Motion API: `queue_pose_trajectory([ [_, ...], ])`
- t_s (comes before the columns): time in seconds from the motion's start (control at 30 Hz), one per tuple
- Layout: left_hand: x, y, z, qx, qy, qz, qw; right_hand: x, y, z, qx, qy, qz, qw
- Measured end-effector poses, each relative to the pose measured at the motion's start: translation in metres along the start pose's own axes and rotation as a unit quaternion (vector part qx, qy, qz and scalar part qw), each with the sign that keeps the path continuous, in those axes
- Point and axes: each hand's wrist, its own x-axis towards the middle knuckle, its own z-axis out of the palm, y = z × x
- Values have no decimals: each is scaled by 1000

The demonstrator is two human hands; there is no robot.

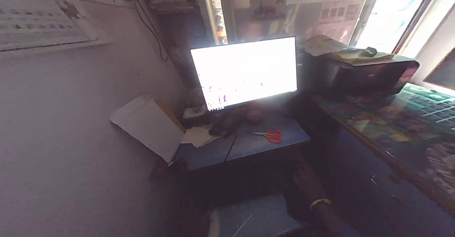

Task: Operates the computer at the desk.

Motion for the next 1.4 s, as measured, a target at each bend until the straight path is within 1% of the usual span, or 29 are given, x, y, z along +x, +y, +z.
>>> queue_pose_trajectory([
  [0.07, 1, -10, 14, -1, 24, 11, 1000, -1, -1, -2, 7, -4, 3, 1000],
  [0.17, -2, -12, 15, 1, 40, 10, 999, -2, -1, -1, 27, 11, -11, 1000],
  [0.23, -5, 1, -1, -30, 36, -4, 999, -3, -2, -2, 31, 21, -16, 999],
  [0.27, -7, 13, -18, -37, 28, -23, 999, -4, -4, -4, 25, 22, -15, 999],
  [0.3, -9, 28, -41, -36, 22, -47, 998, -6, -8, -7, 15, 19, -10, 1000],
  [0.33, -9, 36, -54, -25, 17, -58, 998, -6, -9, -8, 14, 17, -4, 1000],
  [0.37, -9, 38, -56, -20, 19, -58, 998, -6, -9, -8, 16, 15, 0, 1000],
  [0.5, -7, 12, -28, 8, 58, -4, 998, -1, 2, 9, 21, 43, -18, 999],
  [0.57, -4, 2, -12, 7, 68, -5, 998, 0, 3, 11, 20, 45, -20, 999],
  [0.6, -5, 0, -10, 6, 71, -4, 997, 0, 4, 11, 20, 43, -22, 999],
  [0.67, -7, -2, -11, 15, 57, -4, 998, 0, 4, 12, 17, 49, -30, 998],
  [0.77, -6, 8, -23, 26, 2, -22, 999, -1, 4, 14, 3, 67, -43, 997],
  [0.83, -6, 11, -26, 29, -6, -28, 999, -2, 4, 13, 2, 67, -44, 997],
  [0.9, -5, 11, -26, 25, -3, -25, 999, -2, 4, 11, 4, 65, -40, 997],
  [1.07, -9, 5, -22, 18, 12, 17, 1000, -2, 1, 7, 10, 51, -18, 998],
  [1.13, -8, 2, -18, 12, 9, 15, 1000, -2, 2, 8, 13, 60, -11, 998],
  [1.23, -6, -11, 3, 13, 38, 20, 999, -4, -1, 7, 21, 54, 8, 998],
  [1.33, -8, -4, -8, 6, 27, 7, 1000, -5, -4, 2, 25, 46, 18, 998],
  [1.4, -9, -4, -7, 1, 33, 4, 999, -6, -6, 0, 26, 45, 18, 999],
])
